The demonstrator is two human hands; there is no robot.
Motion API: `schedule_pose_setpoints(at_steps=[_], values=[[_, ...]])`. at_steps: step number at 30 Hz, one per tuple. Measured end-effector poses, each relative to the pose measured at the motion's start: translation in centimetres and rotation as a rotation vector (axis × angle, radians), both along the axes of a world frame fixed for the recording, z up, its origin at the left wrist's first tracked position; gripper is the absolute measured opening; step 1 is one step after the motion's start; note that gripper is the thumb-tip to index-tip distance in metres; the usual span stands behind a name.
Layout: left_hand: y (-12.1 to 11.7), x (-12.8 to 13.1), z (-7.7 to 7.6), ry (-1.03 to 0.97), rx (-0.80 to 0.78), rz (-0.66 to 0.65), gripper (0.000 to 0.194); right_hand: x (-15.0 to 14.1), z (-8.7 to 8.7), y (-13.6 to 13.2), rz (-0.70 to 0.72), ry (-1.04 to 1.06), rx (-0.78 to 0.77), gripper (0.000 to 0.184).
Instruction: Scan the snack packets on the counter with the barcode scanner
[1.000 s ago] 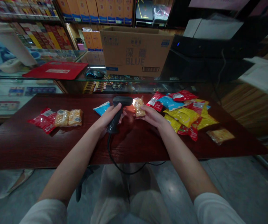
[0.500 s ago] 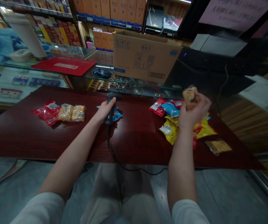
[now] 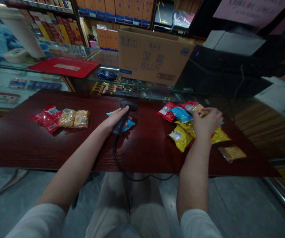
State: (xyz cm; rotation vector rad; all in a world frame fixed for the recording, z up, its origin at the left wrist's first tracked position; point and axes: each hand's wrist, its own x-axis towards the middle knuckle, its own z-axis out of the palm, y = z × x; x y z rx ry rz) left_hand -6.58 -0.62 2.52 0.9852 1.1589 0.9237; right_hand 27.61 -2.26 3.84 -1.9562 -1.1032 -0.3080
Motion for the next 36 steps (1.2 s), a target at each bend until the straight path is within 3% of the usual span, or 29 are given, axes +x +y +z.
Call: schedule_pose_setpoints(at_steps=[7,10,14,17,20,24,29,33,36], values=[[-1.3,0.7,0.8,-0.116,0.002,-0.238,0.05,-0.9,0.6,-0.4,0.009,-0.083,0.021,0.029],[-1.0,-0.2,1.0,-0.158,0.05,-0.224,0.054,-1.9,0.8,-0.3,0.094,-0.12,0.126,0.024],[0.4,-1.9,0.4,-0.111,0.043,-0.044,0.051,-5.3,0.0,0.3,0.451,-0.083,0.189,0.016],[1.2,-2.3,-0.4,-0.081,0.012,0.029,0.048,-8.6,-1.5,0.5,0.773,0.076,0.012,0.011],[1.3,-1.5,-1.1,-0.085,-0.029,-0.031,0.048,-10.6,-3.1,0.6,0.948,0.205,-0.255,0.011],[0.5,1.0,-1.7,-0.183,-0.017,-0.089,0.05,-10.5,-4.6,1.0,0.99,0.303,-0.513,0.016],[-0.5,2.5,-0.8,-0.318,0.065,-0.138,0.056,-9.3,-5.6,1.8,0.964,0.422,-0.574,0.039],[-0.4,1.3,0.4,-0.398,0.125,-0.012,0.056,-10.0,-5.8,1.7,0.94,0.405,-0.569,0.059],[0.3,0.2,0.8,-0.405,0.153,0.085,0.054,-10.8,-5.7,1.6,0.939,0.338,-0.6,0.057]])
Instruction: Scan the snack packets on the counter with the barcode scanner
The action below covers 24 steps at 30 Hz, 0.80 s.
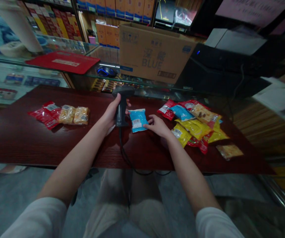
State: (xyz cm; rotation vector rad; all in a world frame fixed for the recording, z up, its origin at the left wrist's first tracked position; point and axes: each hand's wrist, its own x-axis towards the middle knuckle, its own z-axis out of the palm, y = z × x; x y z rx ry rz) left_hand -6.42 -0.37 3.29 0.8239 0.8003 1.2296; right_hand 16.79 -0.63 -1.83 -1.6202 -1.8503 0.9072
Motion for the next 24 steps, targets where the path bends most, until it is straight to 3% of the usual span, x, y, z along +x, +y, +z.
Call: schedule_pose_setpoints(at_steps=[4,7,15,19,24], values=[[0.7,-0.7,-0.3,0.047,0.005,0.077,0.052,0.0,0.2,0.3,0.028,0.148,-0.109,0.04],[0.5,-0.5,-0.4,0.075,-0.009,0.069,0.051,1.2,0.5,0.6,-0.009,0.351,-0.168,0.04],[-1.4,0.6,1.0,0.041,-0.059,-0.114,0.05,4.1,1.7,1.1,-0.274,0.523,0.107,0.053],[-2.1,1.3,0.8,0.086,-0.047,-0.228,0.051,3.7,2.3,0.7,-0.241,0.636,-0.024,0.053],[-2.2,2.0,-0.7,0.148,-0.021,-0.333,0.052,2.3,2.6,0.1,-0.182,0.671,-0.101,0.053]])
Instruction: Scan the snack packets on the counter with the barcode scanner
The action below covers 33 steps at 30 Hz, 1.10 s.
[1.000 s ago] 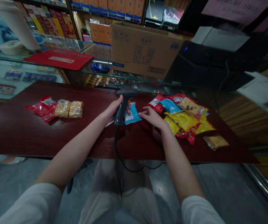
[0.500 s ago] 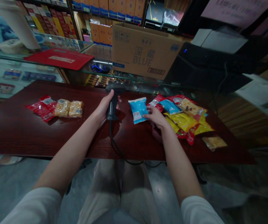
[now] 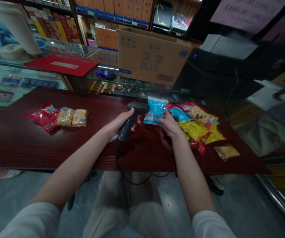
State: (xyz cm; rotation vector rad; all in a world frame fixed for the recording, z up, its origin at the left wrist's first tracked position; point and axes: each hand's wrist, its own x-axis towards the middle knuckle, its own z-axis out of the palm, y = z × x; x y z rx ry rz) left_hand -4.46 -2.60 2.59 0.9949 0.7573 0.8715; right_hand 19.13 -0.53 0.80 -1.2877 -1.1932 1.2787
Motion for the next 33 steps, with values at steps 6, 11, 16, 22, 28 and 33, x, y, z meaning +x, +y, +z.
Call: schedule_pose_setpoints(at_steps=[6,11,16,22,28,33], values=[[0.3,0.0,-0.8,0.059,0.056,0.003,0.059,0.0,0.0,0.0,-0.013,-0.014,0.001,0.058],[0.0,0.0,-0.6,0.072,0.095,-0.017,0.061,0.2,0.3,-0.2,-0.021,-0.014,0.033,0.059],[-0.4,0.2,-0.4,0.07,0.105,-0.01,0.062,0.2,0.5,-0.2,0.01,-0.043,0.059,0.053],[-0.6,0.1,-0.2,0.109,0.096,-0.013,0.059,0.5,0.4,0.0,-0.008,-0.079,0.074,0.051],[-0.5,-0.1,0.2,0.107,0.119,0.003,0.065,1.2,0.3,0.2,-0.089,-0.004,0.073,0.057],[-0.4,-0.3,0.5,0.098,0.072,0.018,0.062,2.1,0.3,0.6,-0.191,-0.147,0.192,0.056]])
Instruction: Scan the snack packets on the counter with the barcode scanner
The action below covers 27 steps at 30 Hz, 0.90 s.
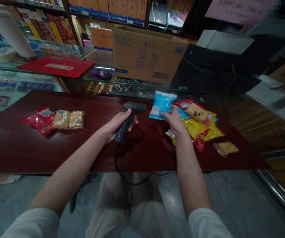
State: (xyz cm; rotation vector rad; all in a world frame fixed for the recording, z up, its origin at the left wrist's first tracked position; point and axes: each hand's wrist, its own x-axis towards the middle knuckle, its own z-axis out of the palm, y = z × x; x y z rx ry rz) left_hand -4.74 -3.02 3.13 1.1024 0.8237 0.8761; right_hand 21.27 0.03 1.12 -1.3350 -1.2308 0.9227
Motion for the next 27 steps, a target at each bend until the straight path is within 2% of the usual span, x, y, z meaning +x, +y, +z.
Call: schedule_pose_setpoints(at_steps=[5,8,10,13,17,22,27], values=[[-0.2,-0.1,0.1,0.017,0.012,0.006,0.063,1.8,1.0,-0.1,-0.18,-0.282,0.272,0.06],[-0.4,-0.1,0.3,0.008,0.027,0.016,0.064,3.9,2.4,-1.6,-0.368,-0.45,0.362,0.06],[-0.5,-0.1,0.4,-0.006,0.026,0.01,0.064,5.5,3.3,-3.1,-0.512,-0.562,0.371,0.058],[-0.5,0.0,0.4,-0.022,0.016,0.013,0.063,7.7,4.1,-5.4,-0.644,-0.647,0.266,0.056],[-0.4,0.1,0.2,-0.021,0.009,0.038,0.06,8.9,3.4,-6.7,-0.646,-0.701,0.167,0.054],[-0.4,0.1,0.3,-0.002,0.004,0.052,0.062,8.1,1.6,-6.4,-0.634,-0.785,0.303,0.058],[-0.3,0.3,0.1,0.011,0.013,0.08,0.063,7.0,0.3,-6.2,-0.604,-0.858,0.301,0.044]])
